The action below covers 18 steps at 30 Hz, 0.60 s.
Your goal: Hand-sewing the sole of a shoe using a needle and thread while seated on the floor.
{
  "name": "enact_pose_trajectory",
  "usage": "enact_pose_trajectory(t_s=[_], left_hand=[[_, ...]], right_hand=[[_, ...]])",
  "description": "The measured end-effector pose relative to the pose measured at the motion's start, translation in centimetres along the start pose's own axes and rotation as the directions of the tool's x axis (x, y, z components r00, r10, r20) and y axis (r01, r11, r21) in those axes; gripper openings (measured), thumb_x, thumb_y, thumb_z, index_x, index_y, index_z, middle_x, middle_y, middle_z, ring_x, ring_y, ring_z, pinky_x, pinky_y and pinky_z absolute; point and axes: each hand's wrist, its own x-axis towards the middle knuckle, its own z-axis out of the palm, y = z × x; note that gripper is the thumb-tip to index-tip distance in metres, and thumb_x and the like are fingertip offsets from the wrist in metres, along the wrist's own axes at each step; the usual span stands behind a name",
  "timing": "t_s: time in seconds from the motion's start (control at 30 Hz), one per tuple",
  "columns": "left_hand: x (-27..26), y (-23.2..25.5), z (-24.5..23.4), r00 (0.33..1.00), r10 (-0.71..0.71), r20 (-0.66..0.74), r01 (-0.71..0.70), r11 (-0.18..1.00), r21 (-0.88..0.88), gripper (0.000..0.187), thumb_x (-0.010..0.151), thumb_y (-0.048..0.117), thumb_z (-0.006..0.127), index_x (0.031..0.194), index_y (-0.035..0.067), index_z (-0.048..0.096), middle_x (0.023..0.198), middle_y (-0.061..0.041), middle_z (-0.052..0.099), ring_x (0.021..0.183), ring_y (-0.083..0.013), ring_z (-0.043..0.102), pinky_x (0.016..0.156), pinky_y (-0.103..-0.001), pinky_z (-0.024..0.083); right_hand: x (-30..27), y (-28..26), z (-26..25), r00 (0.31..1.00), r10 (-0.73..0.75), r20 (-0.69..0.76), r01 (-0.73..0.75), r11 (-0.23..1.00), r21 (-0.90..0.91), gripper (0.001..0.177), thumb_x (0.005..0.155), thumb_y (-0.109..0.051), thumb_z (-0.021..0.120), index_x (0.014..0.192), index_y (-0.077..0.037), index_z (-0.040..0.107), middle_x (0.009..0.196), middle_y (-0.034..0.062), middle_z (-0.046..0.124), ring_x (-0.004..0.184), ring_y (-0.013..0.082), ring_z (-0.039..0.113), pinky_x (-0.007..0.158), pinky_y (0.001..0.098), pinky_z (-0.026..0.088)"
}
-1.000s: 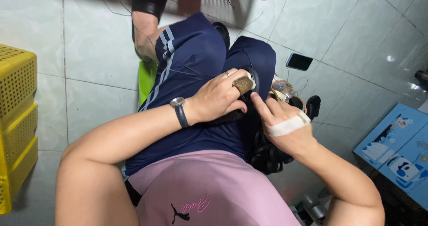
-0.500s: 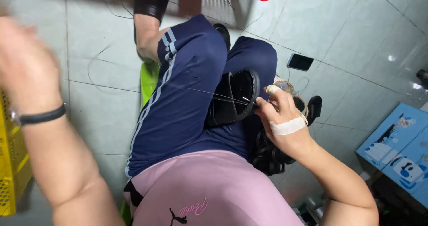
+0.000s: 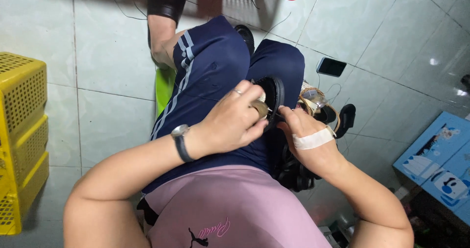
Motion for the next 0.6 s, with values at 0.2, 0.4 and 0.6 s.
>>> enact_pose_trajectory(t_s=[0.2, 0.4, 0.6], left_hand=[[-1.8, 0.2, -0.1, 0.764, -0.484, 0.425, 0.529, 0.093, -0.844, 0.022, 0.091, 0.005, 0.060, 0.112, 0.001, 0.059, 0.078, -0.016, 0.070, 0.036, -0.0018, 0.046, 0.031, -0.013, 0.032], [-2.6, -0.8, 3.4, 0.811, -0.547, 0.209, 0.540, 0.560, -0.629, 0.052, 0.071, -0.004, 0.070, 0.119, -0.005, 0.049, 0.086, -0.021, 0.068, 0.043, -0.0100, 0.057, 0.032, -0.021, 0.042], [-0.5, 0.9, 1.6, 0.993, -0.118, 0.024, 0.121, 0.975, -0.189, 0.020, 0.087, 0.014, 0.065, 0.097, -0.004, 0.061, 0.094, -0.017, 0.057, 0.088, -0.0370, 0.061, 0.072, -0.043, 0.054]], right_hand=[[-0.1, 0.4, 1.5, 0.983, 0.026, -0.180, 0.008, 0.983, 0.186, 0.029, 0.089, -0.017, 0.062, 0.116, -0.010, 0.055, 0.072, 0.0040, 0.055, 0.061, 0.0259, 0.061, 0.047, 0.0340, 0.051], [-1.4, 0.9, 1.1, 0.967, -0.129, -0.221, 0.115, 0.990, -0.076, 0.031, 0.086, -0.007, 0.059, 0.117, -0.007, 0.062, 0.081, 0.0087, 0.057, 0.061, 0.0245, 0.059, 0.047, 0.0338, 0.048], [-4.4, 1.7, -8.1, 0.934, 0.076, 0.349, -0.012, 0.983, -0.183, 0.060, 0.078, -0.007, 0.051, 0.137, -0.018, 0.046, 0.069, 0.0090, 0.060, 0.050, 0.0279, 0.064, 0.047, 0.0386, 0.054]])
